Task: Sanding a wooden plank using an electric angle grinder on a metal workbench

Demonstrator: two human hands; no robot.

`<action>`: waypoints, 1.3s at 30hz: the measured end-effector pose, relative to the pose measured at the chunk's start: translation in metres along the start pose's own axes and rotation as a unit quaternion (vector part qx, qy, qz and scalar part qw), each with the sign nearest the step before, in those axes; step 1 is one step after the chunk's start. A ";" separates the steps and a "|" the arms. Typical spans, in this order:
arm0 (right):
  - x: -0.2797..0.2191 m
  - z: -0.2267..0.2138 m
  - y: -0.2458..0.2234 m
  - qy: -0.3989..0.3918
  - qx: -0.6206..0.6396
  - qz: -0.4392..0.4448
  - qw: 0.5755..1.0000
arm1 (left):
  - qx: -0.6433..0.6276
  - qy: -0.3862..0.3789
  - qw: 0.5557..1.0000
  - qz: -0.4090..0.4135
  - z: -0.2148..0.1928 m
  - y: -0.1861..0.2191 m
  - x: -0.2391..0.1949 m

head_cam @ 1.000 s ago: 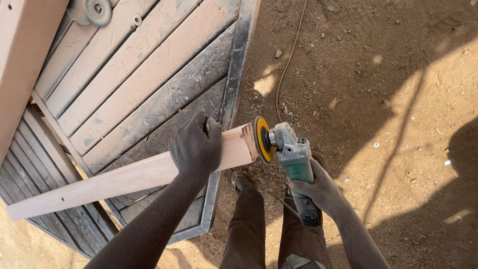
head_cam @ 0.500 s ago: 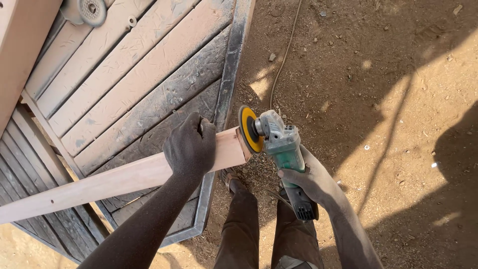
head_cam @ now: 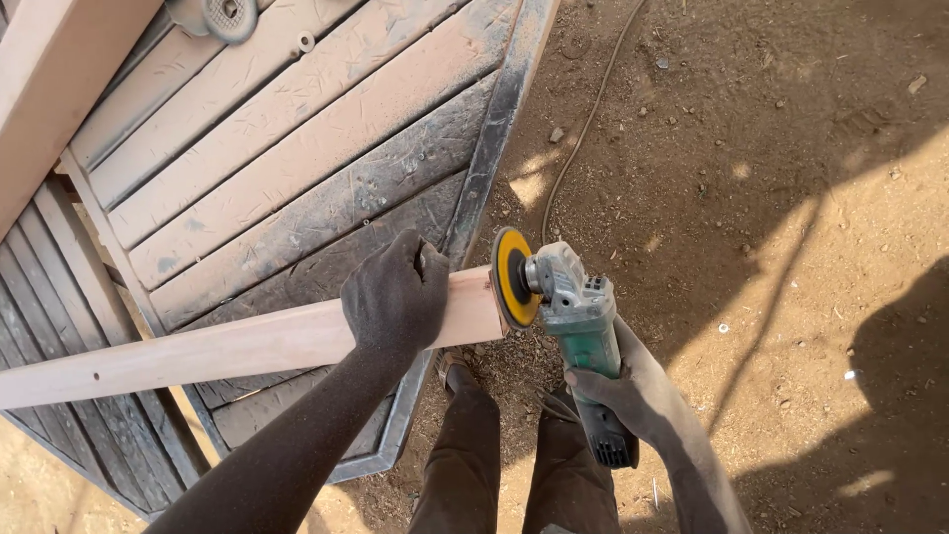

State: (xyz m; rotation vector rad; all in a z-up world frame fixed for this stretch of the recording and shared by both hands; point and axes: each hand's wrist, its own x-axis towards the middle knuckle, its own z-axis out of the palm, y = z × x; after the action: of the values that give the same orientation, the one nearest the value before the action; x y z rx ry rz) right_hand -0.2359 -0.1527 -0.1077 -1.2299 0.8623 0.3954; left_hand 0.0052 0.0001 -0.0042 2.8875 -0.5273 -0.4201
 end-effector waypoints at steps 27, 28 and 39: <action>-0.018 0.009 0.016 -0.020 0.126 0.085 0.988 | 0.067 0.023 0.997 -0.013 0.014 -0.003 -0.002; -0.014 0.008 0.016 -0.019 0.163 0.084 0.983 | 0.065 0.027 0.997 -0.012 0.015 -0.003 -0.002; 0.007 -0.005 -0.021 -0.060 0.094 0.032 0.993 | 0.060 0.044 0.997 -0.005 0.008 -0.002 -0.007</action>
State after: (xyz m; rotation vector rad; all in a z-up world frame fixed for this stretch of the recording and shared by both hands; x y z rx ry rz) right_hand -0.2184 -0.1650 -0.0993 -0.9957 0.8174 0.4261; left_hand -0.0025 0.0036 -0.0108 3.0067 -0.5420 -0.2684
